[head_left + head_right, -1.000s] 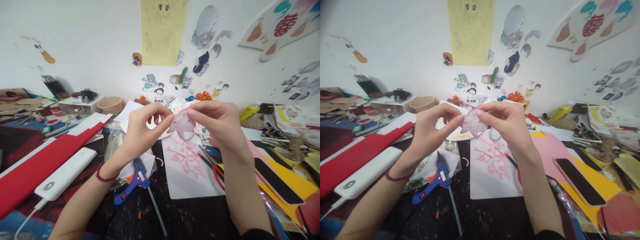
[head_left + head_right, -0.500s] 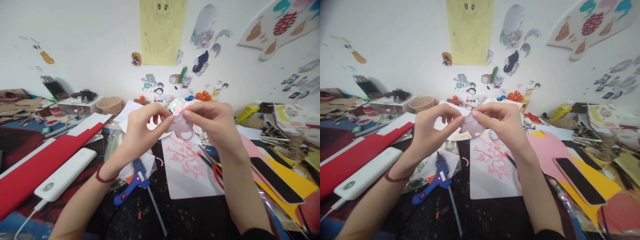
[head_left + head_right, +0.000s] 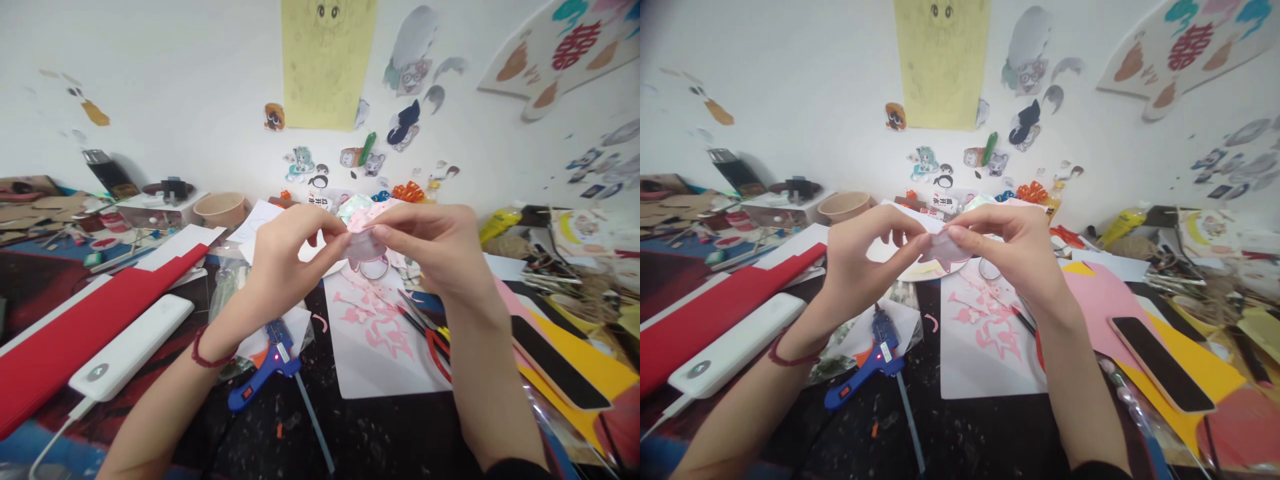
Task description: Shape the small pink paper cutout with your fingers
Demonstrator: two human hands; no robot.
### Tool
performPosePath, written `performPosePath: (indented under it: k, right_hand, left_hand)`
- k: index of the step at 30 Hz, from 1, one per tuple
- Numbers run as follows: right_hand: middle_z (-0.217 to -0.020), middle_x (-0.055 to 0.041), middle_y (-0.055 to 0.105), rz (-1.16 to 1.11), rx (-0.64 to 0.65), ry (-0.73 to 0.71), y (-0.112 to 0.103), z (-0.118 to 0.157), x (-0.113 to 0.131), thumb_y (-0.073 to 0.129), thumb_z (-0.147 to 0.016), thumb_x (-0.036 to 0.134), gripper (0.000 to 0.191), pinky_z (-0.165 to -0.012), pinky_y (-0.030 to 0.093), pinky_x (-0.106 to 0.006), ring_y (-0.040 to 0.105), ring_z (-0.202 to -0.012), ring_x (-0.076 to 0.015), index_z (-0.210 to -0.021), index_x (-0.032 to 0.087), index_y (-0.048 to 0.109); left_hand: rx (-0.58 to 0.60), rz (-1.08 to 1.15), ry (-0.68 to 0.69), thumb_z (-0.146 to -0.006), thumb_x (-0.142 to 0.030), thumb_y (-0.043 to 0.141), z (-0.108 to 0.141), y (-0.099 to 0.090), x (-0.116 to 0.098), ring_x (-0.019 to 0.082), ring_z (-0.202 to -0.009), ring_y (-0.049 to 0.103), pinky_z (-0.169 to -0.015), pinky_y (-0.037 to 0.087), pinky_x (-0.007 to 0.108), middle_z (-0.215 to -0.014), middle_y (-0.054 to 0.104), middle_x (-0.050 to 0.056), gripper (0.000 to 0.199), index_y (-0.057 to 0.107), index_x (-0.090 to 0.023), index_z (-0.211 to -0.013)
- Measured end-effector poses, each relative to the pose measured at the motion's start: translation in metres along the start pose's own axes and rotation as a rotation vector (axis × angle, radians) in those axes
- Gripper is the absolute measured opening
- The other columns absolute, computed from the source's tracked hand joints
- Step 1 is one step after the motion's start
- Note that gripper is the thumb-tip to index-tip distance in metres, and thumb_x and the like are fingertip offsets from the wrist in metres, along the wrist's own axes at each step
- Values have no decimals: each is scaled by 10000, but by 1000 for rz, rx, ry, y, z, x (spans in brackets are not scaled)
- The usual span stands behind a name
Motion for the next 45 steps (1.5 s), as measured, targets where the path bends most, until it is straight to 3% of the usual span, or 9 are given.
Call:
performPosePath:
  k: [5,13,22,25,30,33,38,45]
  right_hand:
    - [-803,-7,768,131,59,-25,3,0,8,853,-766,287,106,-659,520,-318,666,-745,-161,-863,258,821]
    - [-757,0,756,216,-2,-75,5,2,14,815,-804,348,79,-649,519,-339,652,-722,-168,-772,278,798]
    - [-748,7,760,216,-1,-131,6,4,22,830,-792,269,36,-665,504,-338,656,-726,-169,-773,286,805]
    - [-763,1,762,166,-23,-73,3,4,17,814,-809,279,30,-665,523,-331,667,-725,-166,-780,272,808]
    - [-878,-3,780,98,-77,5,-5,3,6,825,-798,322,148,-649,561,-309,698,-757,-167,-945,299,820]
    - [-883,10,775,102,-53,-10,-6,2,7,818,-808,308,187,-663,568,-303,685,-736,-154,-994,324,814]
    - [-944,1,788,146,-43,-23,-7,2,10,768,-859,336,132,-705,563,-317,692,-838,-178,-982,330,816]
    - [-885,-8,764,162,-36,-36,-9,3,12,722,-899,348,132,-658,544,-297,659,-794,-165,-988,326,817]
  left_hand:
    - [15,-37,61,-933,-186,665,1,1,-6,136,-695,588,-653,467,310,-753,696,3,99,653,-210,-838]
    - [11,-135,133,-958,-232,639,1,0,-17,146,-684,576,-667,441,317,-731,684,-4,130,631,-233,-829]
    - [-12,-200,183,-934,-235,675,2,-2,-24,148,-674,581,-667,435,324,-732,695,4,106,638,-219,-836]
    - [21,-76,91,-936,-197,663,0,-1,-17,130,-679,573,-663,447,305,-737,691,1,109,649,-202,-828]
    - [89,222,-289,-878,-164,715,0,4,15,104,-621,533,-579,442,266,-699,686,-25,114,676,-205,-779]
    - [106,335,-413,-883,-210,722,3,7,26,122,-653,580,-589,456,284,-728,705,-3,120,695,-205,-766]
    - [99,388,-452,-882,-283,739,5,8,31,146,-680,607,-592,470,307,-745,705,17,142,699,-211,-766]
    - [98,372,-446,-880,-285,743,4,8,31,144,-684,597,-595,466,304,-740,703,15,146,702,-212,-760]
Point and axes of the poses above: each hand's wrist, its own z-axis away from the middle knuckle, its own y-axis out of the palm, x = y × z, the point moved 9 cm from there along -z, towards the middle knuckle
